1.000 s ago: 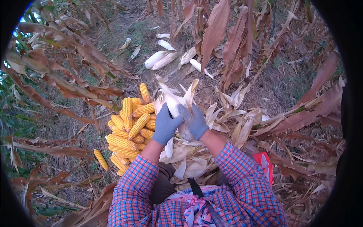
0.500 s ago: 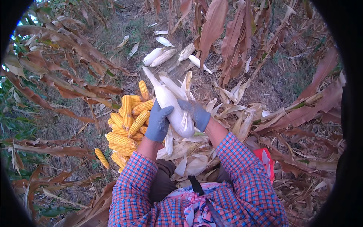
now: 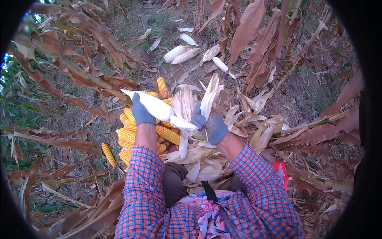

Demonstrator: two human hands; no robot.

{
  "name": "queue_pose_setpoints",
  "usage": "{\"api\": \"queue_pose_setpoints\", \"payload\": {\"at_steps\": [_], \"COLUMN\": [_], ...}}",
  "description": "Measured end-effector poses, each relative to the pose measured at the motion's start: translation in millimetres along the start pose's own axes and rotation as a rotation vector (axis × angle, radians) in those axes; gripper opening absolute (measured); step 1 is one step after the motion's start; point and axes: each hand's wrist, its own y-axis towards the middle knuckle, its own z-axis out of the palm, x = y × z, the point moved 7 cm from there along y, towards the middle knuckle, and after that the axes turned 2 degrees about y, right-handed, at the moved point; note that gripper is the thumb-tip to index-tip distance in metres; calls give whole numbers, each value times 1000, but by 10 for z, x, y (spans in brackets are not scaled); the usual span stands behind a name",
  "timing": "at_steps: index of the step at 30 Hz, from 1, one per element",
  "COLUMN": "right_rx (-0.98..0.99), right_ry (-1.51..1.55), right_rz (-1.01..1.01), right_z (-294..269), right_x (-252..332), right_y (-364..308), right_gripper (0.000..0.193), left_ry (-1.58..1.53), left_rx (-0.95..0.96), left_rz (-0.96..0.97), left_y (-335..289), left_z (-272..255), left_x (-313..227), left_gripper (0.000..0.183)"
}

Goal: The person sits in a cornfield and shucks corn cobs by hand, removing the husks and silk. They place the shucked cobs into a pile and discard the husks onto the ground.

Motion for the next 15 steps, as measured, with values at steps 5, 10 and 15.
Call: {"api": "queue_pose_setpoints", "payload": {"at_steps": [5, 10, 15], "right_rx": [-169, -267, -209], "right_ry": [-257, 123, -170], "right_rz": [-10, -102, -233], "right_z": [-165, -147, 385], "right_x": [-153, -174, 143], "right_y": [-318, -610, -281], "right_gripper": [32, 27, 33], "left_ry": [108, 112, -111], "left_rx": [-62, 57, 262], "left_rz": [2, -96, -231], "left_y": [-102, -164, -433], "left_z": [-36, 88, 231], "left_x": [50, 225, 286], "left_gripper": [35, 35, 45]}}
